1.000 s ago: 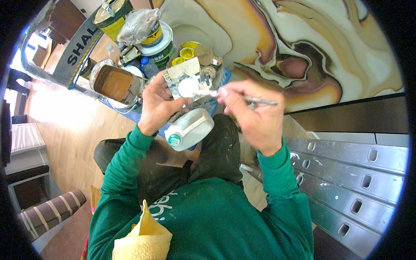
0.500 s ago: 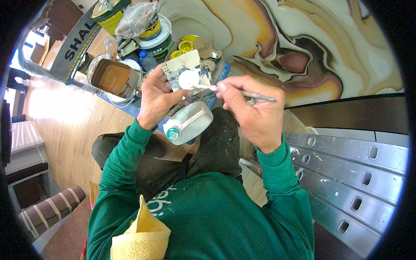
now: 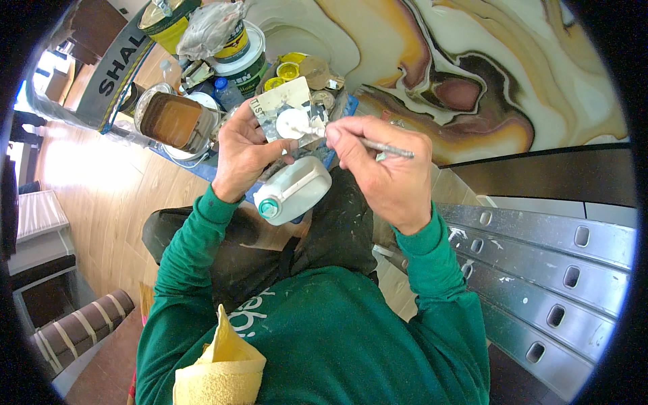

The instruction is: The person mixes white paint on a small card using a brush, repeatedly dipping the brush into a container and blending the paint on the card. The person holds the card in one hand and uses the brush in the other to stir and spread the paint.

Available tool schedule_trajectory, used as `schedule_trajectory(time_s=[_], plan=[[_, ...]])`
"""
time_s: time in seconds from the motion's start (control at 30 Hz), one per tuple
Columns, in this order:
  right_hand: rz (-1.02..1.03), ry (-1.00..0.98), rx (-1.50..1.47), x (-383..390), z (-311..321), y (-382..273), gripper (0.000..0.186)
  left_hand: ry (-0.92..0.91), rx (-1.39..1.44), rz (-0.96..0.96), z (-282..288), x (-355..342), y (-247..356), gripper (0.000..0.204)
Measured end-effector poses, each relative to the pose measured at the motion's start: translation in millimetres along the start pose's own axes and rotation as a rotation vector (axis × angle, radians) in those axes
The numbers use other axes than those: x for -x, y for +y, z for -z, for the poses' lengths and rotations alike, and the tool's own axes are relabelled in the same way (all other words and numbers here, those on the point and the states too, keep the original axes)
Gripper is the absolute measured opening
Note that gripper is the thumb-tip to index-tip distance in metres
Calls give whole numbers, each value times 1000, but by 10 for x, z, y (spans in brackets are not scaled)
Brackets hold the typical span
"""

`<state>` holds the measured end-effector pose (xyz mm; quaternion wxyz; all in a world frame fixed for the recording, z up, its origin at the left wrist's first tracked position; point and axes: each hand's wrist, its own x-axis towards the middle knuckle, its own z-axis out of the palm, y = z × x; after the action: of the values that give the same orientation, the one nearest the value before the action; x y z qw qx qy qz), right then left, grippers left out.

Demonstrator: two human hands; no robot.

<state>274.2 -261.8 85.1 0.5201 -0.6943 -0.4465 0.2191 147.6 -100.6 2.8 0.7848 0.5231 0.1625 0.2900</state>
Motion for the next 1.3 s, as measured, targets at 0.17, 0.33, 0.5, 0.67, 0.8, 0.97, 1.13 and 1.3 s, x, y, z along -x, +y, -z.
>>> schedule_trajectory(time_s=[0.17,0.33,0.5,0.67,0.8,0.97,1.13,1.3], plan=[[31,138,-100,5,-12,10,15,-3,-17,19,9,9,12,60],[59,128,-91,27,-12,32,13,-24,0,56,25,5,24,59],[61,171,-129,35,58,47,13,-34,47,122,40,5,27,56],[47,142,-132,18,28,99,13,-72,39,153,68,2,6,49],[20,123,-75,26,44,110,12,-17,191,279,112,1,1,39],[60,132,-110,11,53,105,13,21,238,307,119,-37,-15,37],[46,131,-99,2,61,94,13,20,254,291,132,-34,-7,39],[44,143,-120,-9,96,78,13,-22,31,219,136,-28,45,54]])
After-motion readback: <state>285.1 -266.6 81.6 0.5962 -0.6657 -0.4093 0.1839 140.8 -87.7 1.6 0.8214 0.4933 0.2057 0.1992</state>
